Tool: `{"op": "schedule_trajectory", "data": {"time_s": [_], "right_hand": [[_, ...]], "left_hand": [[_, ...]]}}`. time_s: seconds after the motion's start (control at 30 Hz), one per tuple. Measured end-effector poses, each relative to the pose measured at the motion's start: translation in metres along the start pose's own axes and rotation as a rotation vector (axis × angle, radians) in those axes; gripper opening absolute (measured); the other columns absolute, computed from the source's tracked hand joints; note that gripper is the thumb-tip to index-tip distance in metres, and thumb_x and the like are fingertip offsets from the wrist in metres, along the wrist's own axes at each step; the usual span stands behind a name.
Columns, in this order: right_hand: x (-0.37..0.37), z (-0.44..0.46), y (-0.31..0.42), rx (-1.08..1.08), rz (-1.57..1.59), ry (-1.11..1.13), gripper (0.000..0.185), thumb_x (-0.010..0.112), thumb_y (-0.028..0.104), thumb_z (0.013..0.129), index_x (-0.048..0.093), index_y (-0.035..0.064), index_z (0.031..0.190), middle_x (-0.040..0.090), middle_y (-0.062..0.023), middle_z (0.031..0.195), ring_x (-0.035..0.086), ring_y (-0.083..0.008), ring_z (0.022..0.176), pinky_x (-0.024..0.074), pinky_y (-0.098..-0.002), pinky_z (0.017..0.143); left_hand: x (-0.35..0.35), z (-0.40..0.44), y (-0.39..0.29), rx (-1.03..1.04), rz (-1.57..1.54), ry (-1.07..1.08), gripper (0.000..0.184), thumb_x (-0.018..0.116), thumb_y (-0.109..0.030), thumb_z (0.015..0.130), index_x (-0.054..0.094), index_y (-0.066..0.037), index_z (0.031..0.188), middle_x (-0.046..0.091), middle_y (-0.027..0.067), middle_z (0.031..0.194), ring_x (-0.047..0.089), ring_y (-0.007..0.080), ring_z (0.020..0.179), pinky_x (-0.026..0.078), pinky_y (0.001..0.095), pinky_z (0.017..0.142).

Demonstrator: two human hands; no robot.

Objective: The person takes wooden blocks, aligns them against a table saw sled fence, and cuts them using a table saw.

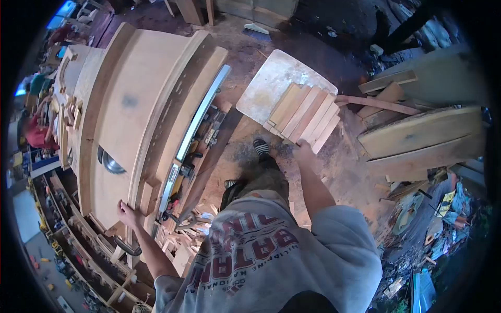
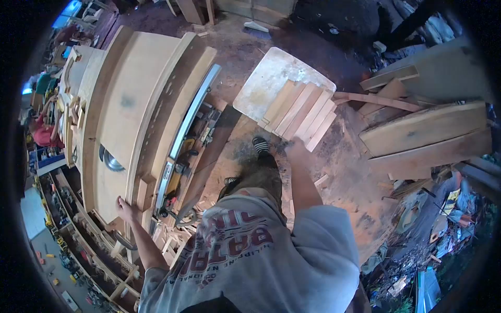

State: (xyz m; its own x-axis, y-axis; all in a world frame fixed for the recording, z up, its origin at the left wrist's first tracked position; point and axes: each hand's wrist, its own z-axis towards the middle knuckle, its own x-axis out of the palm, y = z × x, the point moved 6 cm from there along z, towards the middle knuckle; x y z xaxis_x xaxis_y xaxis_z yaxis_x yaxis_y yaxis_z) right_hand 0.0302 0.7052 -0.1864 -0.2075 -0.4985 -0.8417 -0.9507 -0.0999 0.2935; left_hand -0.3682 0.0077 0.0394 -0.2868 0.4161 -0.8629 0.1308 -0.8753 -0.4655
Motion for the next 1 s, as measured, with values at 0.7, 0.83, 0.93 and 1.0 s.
{"op": "schedule_trajectory", "data": {"time_s": [0.7, 0.83, 0.93, 1.0], "right_hand": [[0.175, 0.035, 0.028, 0.906, 1.908, 0.498, 0.038, 0.063, 0.036, 0.106, 0.063, 0.0058, 0.13, 0.071, -0.0048, 0.122, 0.067, -0.0242, 0.106, 0.0591, -0.0399, 0.093], [0.14, 0.019, 0.027, 0.758, 1.869, 0.52, 0.041, 0.067, 0.036, 0.104, 0.06, 0.0114, 0.136, 0.069, -0.0015, 0.128, 0.065, -0.0225, 0.101, 0.055, -0.0398, 0.094], [0.105, -0.004, 0.029, 0.654, 1.789, 0.563, 0.038, 0.069, 0.025, 0.103, 0.054, 0.0132, 0.137, 0.064, -0.0051, 0.133, 0.064, -0.0225, 0.1, 0.0536, -0.0398, 0.093], [0.082, -0.02, 0.031, 0.486, 1.629, 0.521, 0.04, 0.069, 0.014, 0.101, 0.05, 0.0121, 0.137, 0.065, -0.0096, 0.124, 0.065, -0.0225, 0.097, 0.0555, -0.0383, 0.086]], "left_hand": [[0.147, -0.28, -0.033, -0.112, 0.061, 0.845, 0.031, 0.075, -0.023, 0.092, 0.075, -0.006, 0.118, 0.076, 0.0171, 0.111, 0.074, 0.033, 0.104, 0.057, 0.0409, 0.091], [0.146, -0.278, -0.018, -0.203, -0.112, 0.802, 0.029, 0.071, -0.021, 0.097, 0.076, -0.002, 0.118, 0.078, 0.0164, 0.108, 0.075, 0.0263, 0.097, 0.057, 0.0368, 0.088], [0.159, -0.281, -0.015, -0.138, -0.173, 0.799, 0.025, 0.069, -0.018, 0.098, 0.077, -0.002, 0.116, 0.079, 0.0155, 0.107, 0.076, 0.0249, 0.1, 0.058, 0.0364, 0.087], [0.154, -0.277, -0.05, -0.033, -0.239, 0.75, 0.023, 0.069, -0.018, 0.098, 0.078, -0.002, 0.112, 0.079, 0.0154, 0.106, 0.077, 0.0274, 0.097, 0.059, 0.0372, 0.086]]}}
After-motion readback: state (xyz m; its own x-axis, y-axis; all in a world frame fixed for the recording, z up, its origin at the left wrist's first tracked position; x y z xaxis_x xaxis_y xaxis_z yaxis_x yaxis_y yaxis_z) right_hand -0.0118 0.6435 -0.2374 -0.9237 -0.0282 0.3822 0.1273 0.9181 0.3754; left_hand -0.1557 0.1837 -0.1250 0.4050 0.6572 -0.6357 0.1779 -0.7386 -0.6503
